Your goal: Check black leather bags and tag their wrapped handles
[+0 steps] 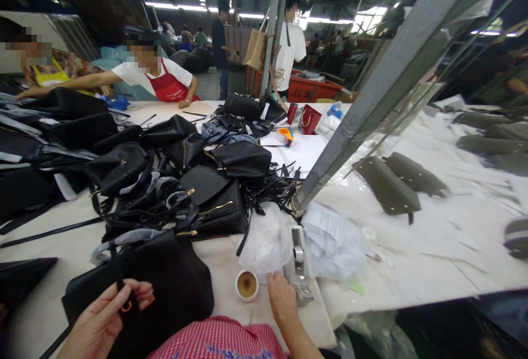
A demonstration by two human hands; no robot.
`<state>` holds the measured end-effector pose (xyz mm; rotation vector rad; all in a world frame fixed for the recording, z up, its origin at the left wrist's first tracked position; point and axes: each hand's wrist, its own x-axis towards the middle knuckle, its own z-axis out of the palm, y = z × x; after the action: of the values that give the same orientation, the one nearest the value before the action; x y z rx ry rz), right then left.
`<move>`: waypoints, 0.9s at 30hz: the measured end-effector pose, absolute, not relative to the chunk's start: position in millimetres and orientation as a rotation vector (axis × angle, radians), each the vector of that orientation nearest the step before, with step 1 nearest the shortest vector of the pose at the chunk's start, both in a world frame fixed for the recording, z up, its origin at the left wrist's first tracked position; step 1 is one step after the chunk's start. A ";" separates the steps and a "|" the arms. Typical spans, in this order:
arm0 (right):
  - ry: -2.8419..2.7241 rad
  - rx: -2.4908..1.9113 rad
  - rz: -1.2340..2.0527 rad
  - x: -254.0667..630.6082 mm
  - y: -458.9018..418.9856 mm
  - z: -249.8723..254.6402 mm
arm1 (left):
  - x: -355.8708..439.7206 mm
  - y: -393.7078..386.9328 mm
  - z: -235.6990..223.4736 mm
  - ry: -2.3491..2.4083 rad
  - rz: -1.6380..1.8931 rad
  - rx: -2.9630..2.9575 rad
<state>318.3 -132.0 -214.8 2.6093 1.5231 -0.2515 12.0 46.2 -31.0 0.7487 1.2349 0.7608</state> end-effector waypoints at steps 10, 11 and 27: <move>1.680 2.489 -0.358 331.5 -120.2 -206.0 | 0.1 29.8 -44.9 1.192 0.748 0.805; 1.682 2.486 -0.370 332.7 -121.5 -206.0 | -1.2 28.2 -46.9 1.183 0.751 0.803; 1.736 2.626 -0.493 340.4 -125.5 -217.7 | -3.8 18.8 -48.2 1.129 0.757 0.790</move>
<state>340.4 -125.5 -217.7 2.6261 1.7357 -0.4934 -3.8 18.8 -48.2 0.7896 1.1288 0.7570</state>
